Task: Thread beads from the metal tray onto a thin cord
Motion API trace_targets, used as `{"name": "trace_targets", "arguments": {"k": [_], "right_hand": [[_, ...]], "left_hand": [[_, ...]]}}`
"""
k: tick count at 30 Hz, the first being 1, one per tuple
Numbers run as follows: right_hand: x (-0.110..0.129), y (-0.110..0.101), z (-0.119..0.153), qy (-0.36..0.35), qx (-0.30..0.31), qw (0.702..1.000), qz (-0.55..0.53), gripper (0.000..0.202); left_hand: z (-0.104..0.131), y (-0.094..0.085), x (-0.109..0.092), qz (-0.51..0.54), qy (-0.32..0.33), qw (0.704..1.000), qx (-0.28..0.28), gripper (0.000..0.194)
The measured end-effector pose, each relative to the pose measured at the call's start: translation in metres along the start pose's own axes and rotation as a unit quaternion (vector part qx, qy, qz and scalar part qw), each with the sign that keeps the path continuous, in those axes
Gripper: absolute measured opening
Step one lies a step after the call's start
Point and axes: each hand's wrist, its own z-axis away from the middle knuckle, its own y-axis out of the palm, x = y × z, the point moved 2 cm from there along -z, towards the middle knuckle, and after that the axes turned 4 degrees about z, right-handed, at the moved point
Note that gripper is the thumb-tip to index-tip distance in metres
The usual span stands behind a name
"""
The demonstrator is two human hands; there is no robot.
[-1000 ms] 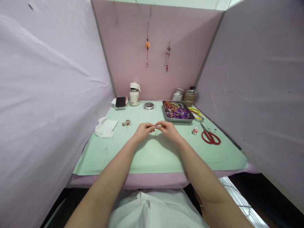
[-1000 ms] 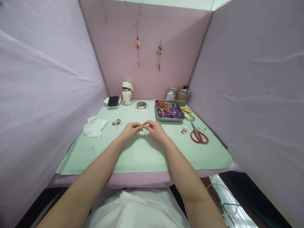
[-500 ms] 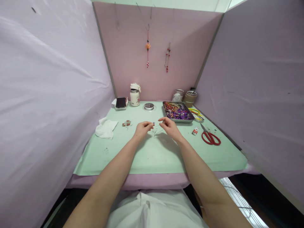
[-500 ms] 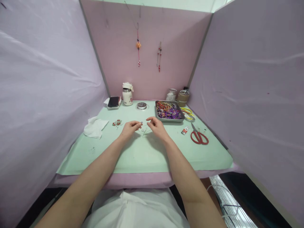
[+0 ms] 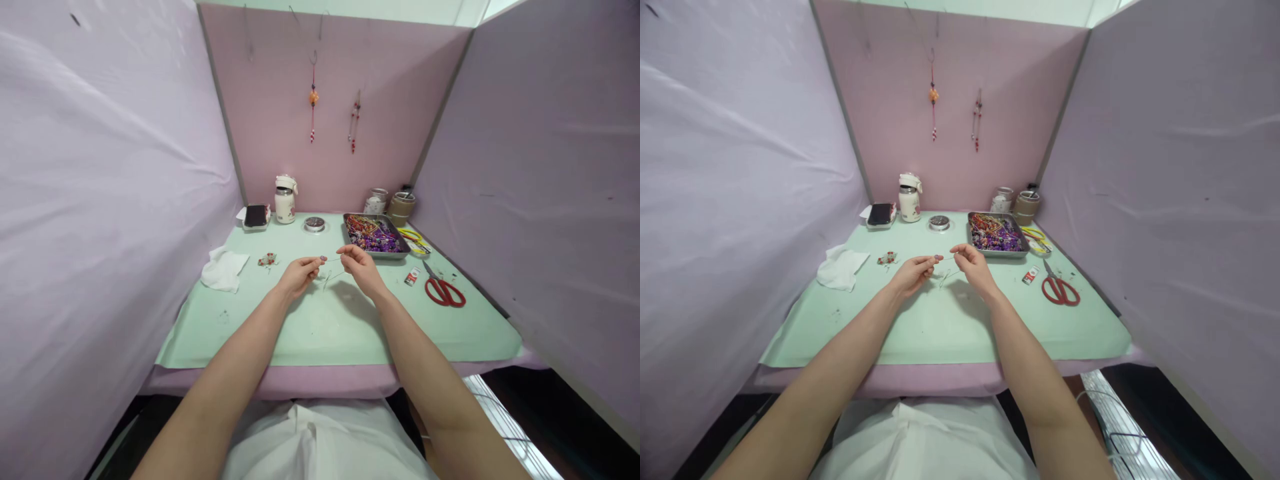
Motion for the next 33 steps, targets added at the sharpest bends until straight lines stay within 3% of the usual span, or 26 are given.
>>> {"name": "trace_targets", "arguments": {"k": [5,13,18,21,24,27,33], "right_hand": [[0.003,0.003,0.003,0.006,0.019,1.0,-0.009,0.016],[0.0,0.0,0.002,0.006,0.021,0.996,0.086,0.018],[0.002,0.001,0.002,-0.07,-0.049,0.949,0.302,0.032],[0.003,0.011,0.004,-0.104,0.002,0.947,0.305,0.039],[0.001,0.017,0.005,-0.119,0.019,0.947,0.299,0.026],[-0.001,0.018,0.004,-0.141,-0.009,0.927,0.347,0.01],[0.011,0.016,0.01,-0.188,-0.086,0.887,0.413,0.017]], "left_hand": [[-0.001,0.0,0.002,-0.011,-0.006,1.0,0.015,0.034],[-0.001,-0.001,0.0,-0.023,0.015,0.999,-0.028,0.034],[0.0,-0.001,0.001,-0.091,0.054,0.994,-0.037,0.036],[-0.001,-0.001,0.003,-0.133,0.065,0.988,-0.04,0.038],[-0.001,-0.001,0.004,-0.144,0.074,0.986,-0.037,0.038],[-0.001,0.0,0.005,-0.149,0.079,0.985,-0.037,0.037],[0.0,0.002,0.002,-0.15,0.096,0.983,-0.05,0.036]]}}
